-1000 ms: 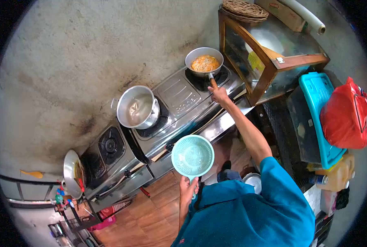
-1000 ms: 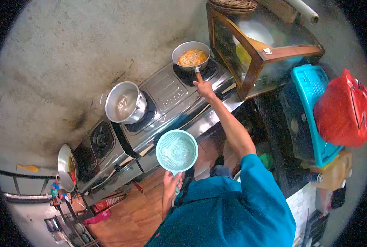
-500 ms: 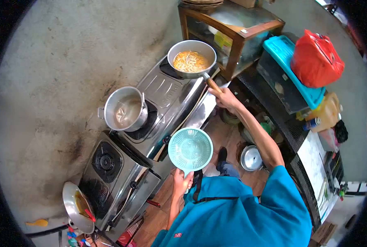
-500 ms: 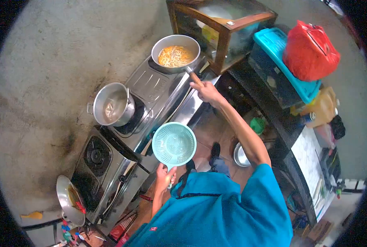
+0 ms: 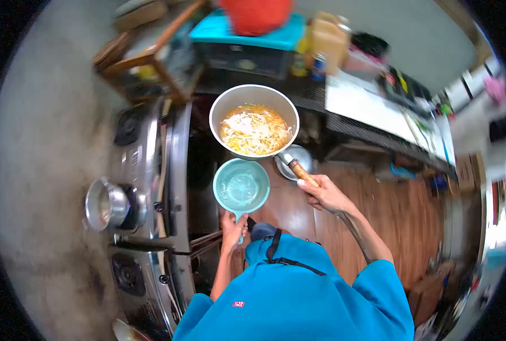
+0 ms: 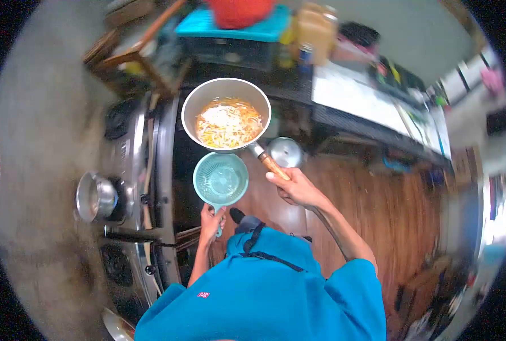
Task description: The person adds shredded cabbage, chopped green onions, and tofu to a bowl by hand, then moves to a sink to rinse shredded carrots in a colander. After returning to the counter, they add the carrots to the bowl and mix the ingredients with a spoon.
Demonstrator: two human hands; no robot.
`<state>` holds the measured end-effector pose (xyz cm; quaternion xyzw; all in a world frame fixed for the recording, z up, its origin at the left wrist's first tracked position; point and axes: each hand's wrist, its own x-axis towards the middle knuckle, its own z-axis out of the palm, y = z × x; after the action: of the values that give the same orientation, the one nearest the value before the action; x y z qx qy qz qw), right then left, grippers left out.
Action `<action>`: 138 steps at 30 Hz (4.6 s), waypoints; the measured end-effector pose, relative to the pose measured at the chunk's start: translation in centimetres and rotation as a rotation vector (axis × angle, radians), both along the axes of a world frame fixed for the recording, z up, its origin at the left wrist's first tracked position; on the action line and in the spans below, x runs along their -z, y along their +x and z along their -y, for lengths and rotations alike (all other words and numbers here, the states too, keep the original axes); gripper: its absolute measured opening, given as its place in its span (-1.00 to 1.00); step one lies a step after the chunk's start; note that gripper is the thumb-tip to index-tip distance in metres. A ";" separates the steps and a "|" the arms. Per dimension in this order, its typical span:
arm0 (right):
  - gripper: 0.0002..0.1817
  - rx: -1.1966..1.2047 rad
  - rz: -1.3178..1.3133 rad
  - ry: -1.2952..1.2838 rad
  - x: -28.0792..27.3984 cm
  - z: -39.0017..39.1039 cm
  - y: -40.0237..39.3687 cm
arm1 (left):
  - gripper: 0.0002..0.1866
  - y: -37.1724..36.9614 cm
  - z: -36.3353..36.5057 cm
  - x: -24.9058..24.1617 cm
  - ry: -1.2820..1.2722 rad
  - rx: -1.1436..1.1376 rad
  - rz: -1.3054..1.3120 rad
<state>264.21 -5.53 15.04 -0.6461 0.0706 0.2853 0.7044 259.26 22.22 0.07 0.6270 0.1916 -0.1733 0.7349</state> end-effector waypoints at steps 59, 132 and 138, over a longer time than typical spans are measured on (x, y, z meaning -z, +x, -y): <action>-0.68 1.068 -0.073 -0.093 4.7 144.9 -24.4 | -0.77 1.0 157.7 -1.6 -0.203 0.683 -0.025; -0.58 0.202 0.272 -0.393 9.4 203.1 185.8 | -0.81 195.8 204.7 -1.4 0.009 0.055 0.097; -0.53 0.316 0.321 -0.492 13.3 199.6 196.2 | -0.82 210.1 202.7 0.8 -0.010 0.222 0.095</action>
<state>460.37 -205.14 1.75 -0.8147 0.1249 0.0417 0.5647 469.36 -180.52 -0.76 0.6482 0.0853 -0.2248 0.7225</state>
